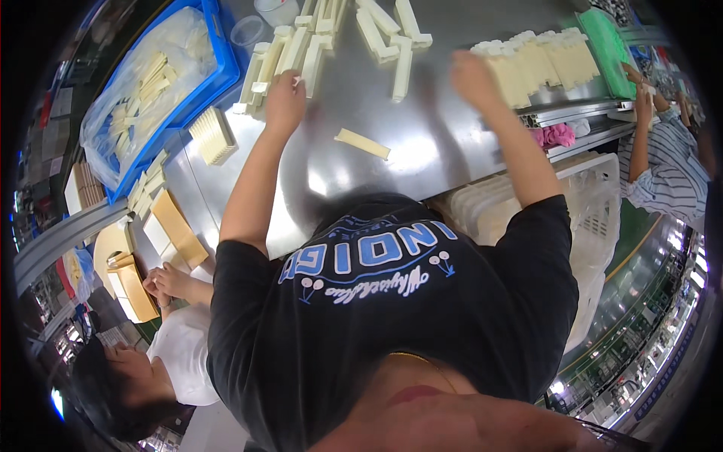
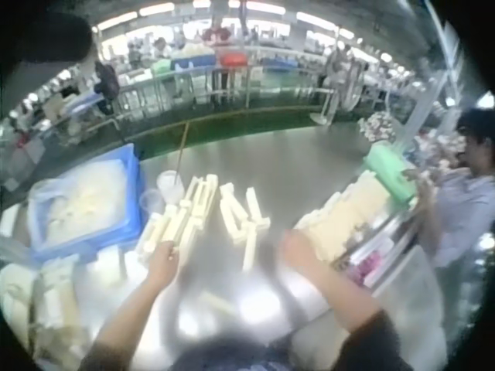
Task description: The person takes plastic frames out of a bin onto a table, arranges foam strips, and inserts the foam strips into the plastic frames by hand.
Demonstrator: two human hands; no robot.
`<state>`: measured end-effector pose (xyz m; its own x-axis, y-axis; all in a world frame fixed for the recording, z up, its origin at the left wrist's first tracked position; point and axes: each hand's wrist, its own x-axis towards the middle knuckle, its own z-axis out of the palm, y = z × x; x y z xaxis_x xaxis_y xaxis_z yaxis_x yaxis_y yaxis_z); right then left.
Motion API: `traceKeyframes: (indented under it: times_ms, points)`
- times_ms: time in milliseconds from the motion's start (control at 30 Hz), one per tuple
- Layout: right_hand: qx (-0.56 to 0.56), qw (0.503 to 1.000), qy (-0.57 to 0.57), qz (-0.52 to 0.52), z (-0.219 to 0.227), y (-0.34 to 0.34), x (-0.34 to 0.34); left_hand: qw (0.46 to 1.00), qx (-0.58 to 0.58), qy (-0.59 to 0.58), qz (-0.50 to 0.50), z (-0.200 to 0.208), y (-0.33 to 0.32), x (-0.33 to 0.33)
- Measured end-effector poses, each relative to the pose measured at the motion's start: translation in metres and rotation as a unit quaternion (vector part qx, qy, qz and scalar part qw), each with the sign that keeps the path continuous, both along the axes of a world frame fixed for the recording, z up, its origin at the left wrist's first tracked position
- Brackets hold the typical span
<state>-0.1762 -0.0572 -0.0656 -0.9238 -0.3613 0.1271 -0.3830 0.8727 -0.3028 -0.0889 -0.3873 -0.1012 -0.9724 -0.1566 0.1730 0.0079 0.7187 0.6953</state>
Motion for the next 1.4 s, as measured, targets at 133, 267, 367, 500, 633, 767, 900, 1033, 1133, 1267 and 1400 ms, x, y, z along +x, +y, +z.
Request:
traceKeyframes:
  times_ms: [133,267,367,500,633,767,900,1033,1133,1267,1400]
  points:
    - [0.036,0.964,-0.18,0.19,-0.028,-0.097,0.078,0.961,-0.267,-0.06,0.031,-0.002,0.029,-0.031]
    - [0.065,0.951,-0.211,0.215,-0.053,-0.126,0.107,0.92,-0.344,-0.187,0.004,-0.001,0.036,-0.051]
    - [0.074,0.943,-0.238,0.22,-0.054,-0.121,0.106,0.923,-0.357,-0.139,-0.03,-0.004,0.031,-0.046]
    - [0.121,0.909,-0.335,0.214,-0.052,-0.104,0.082,0.937,-0.312,-0.155,-0.013,-0.005,0.034,-0.031]
    - [-0.006,0.922,-0.322,0.214,-0.01,-0.089,0.064,0.956,-0.177,-0.21,0.104,-0.02,0.048,-0.022]
    - [-0.229,0.827,-0.502,0.107,0.021,-0.082,0.064,0.965,-0.103,-0.207,0.123,-0.03,0.053,-0.027]
    - [-0.329,0.782,-0.525,0.069,0.025,-0.076,0.066,0.983,-0.076,-0.154,0.065,-0.029,0.056,-0.025]
    - [-0.437,0.721,-0.534,0.066,0.029,-0.073,0.065,0.987,0.016,-0.139,0.081,-0.051,0.057,-0.012]
    - [-0.467,0.702,-0.534,0.055,0.038,-0.072,0.062,0.947,0.249,-0.202,0.034,-0.03,0.07,0.009]
    - [-0.444,0.788,-0.422,0.059,0.055,-0.091,0.07,0.874,0.46,-0.157,0.004,0.025,0.095,0.031]
    - [-0.398,0.904,-0.145,0.057,0.051,-0.119,0.09,0.879,0.474,-0.042,-0.02,0.024,0.095,0.034]
